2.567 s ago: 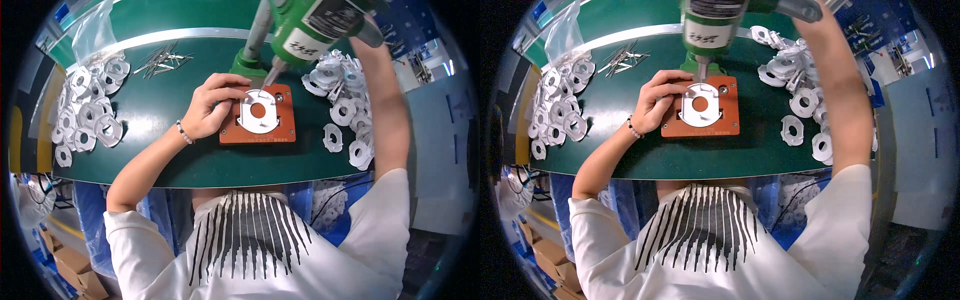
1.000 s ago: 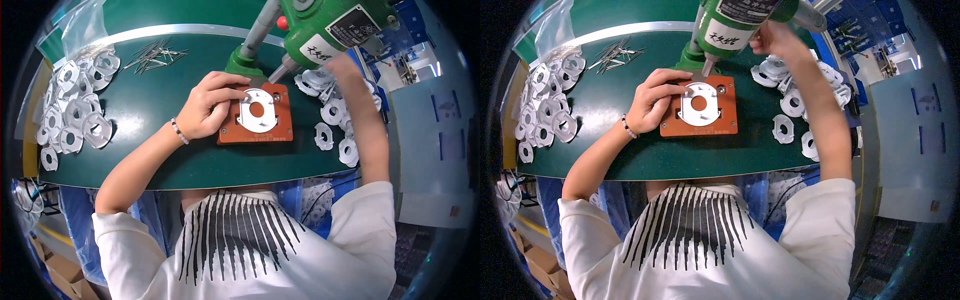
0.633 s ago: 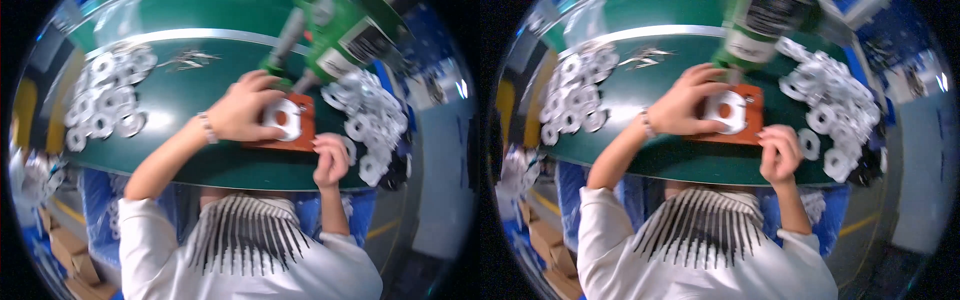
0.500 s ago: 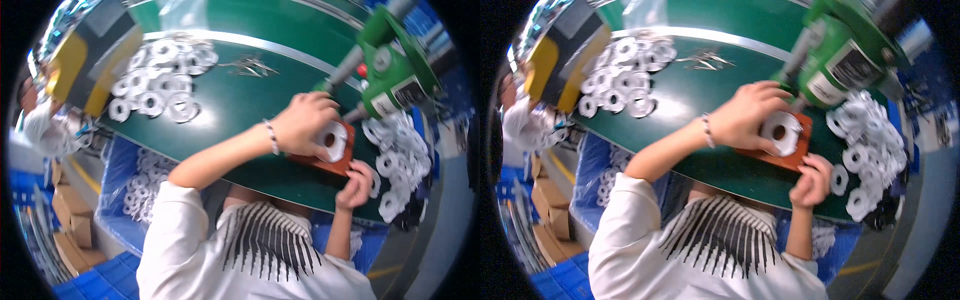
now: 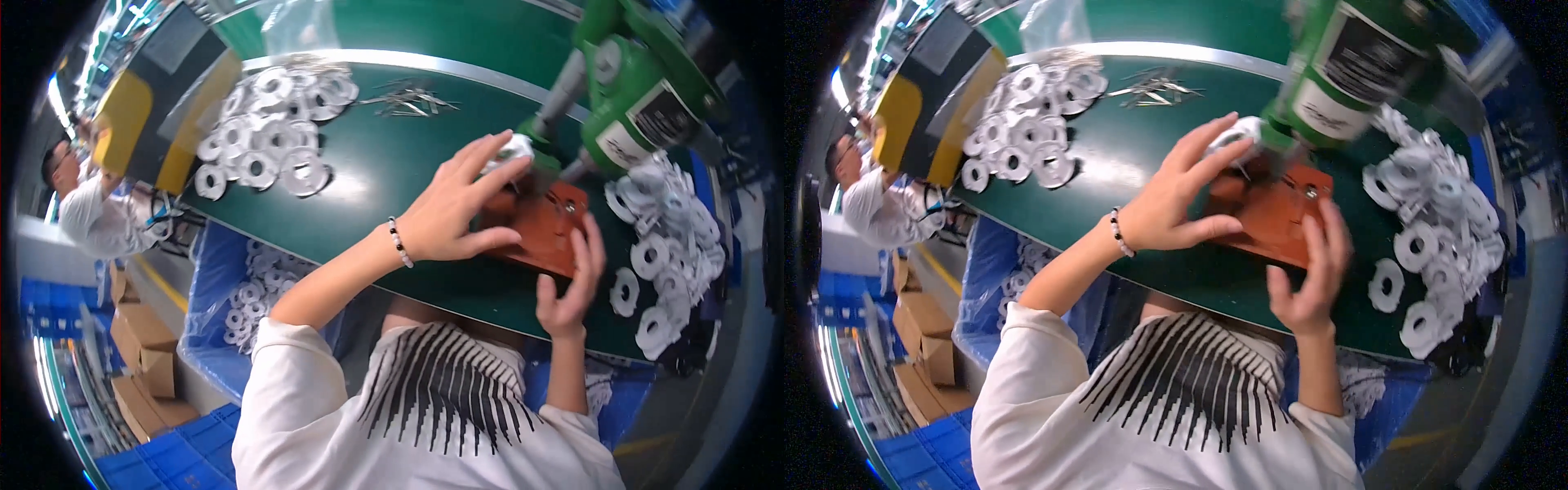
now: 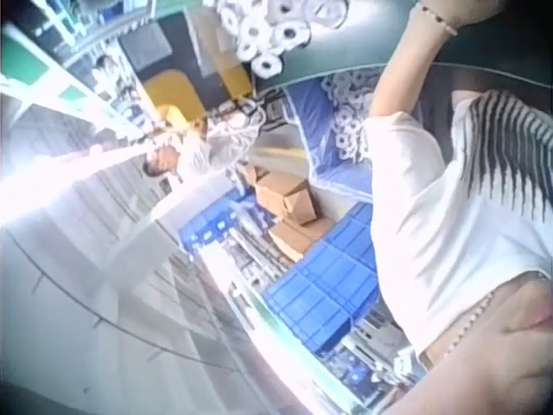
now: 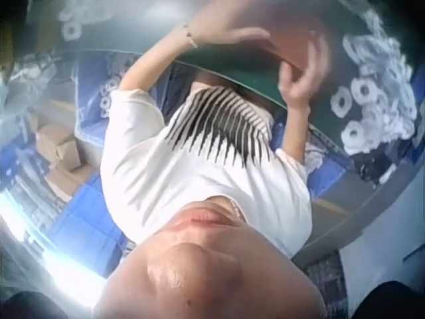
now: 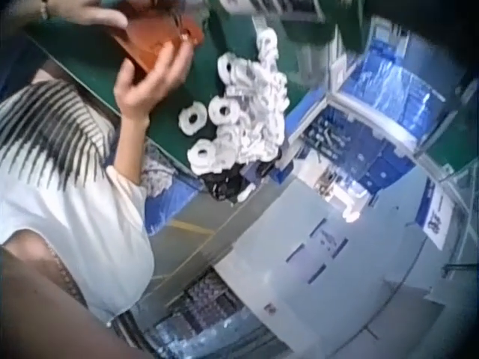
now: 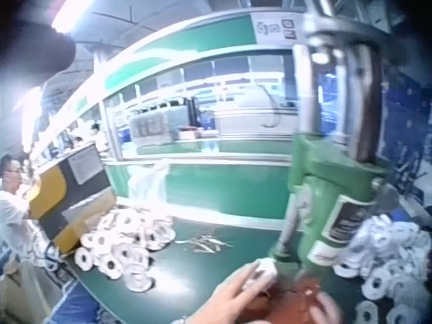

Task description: The person assembles plastic rings with metal pins using a manual hand-punch machine.

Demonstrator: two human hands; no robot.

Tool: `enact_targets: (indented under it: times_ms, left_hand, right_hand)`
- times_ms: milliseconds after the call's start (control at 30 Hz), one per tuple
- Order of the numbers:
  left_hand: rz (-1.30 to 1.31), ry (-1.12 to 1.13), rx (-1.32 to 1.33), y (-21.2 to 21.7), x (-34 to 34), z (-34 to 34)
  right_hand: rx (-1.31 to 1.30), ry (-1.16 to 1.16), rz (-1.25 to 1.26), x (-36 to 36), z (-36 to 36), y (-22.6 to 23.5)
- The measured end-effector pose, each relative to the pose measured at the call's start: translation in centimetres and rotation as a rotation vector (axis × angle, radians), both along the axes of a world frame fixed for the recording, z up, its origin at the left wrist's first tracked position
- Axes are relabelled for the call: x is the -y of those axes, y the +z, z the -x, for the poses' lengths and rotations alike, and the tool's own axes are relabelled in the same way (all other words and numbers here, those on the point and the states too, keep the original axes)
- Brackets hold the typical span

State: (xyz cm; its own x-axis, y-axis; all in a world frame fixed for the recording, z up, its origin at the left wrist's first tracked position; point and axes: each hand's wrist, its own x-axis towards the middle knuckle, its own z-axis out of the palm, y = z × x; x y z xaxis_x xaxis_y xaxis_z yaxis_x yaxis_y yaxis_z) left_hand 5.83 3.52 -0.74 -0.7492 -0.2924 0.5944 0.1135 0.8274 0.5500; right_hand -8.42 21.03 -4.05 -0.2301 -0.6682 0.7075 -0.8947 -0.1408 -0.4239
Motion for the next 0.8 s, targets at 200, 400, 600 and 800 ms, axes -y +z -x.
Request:
enact_targets:
  times_ms: [200, 400, 600, 800]
  left_hand:
    - [-0.056, 0.026, 0.119, 0.7, 1.6, 2.0]
    - [-0.053, 0.140, -0.120, 0.3, 1.9, 0.4]
    - [0.449, 0.646, -0.435, 2.2, 5.5, -8.9]
    - [0.607, 1.320, -0.447, -2.9, 7.3, -21.7]
  right_hand:
    - [-0.010, 0.023, -0.072, 0.5, 0.1, -0.7]
    - [-0.025, 0.004, -0.098, -0.8, -0.6, 0.0]
    - [0.002, 0.037, -0.082, -1.8, -0.9, -0.5]
    - [-0.019, 0.019, -0.092, -2.1, -0.9, -0.9]
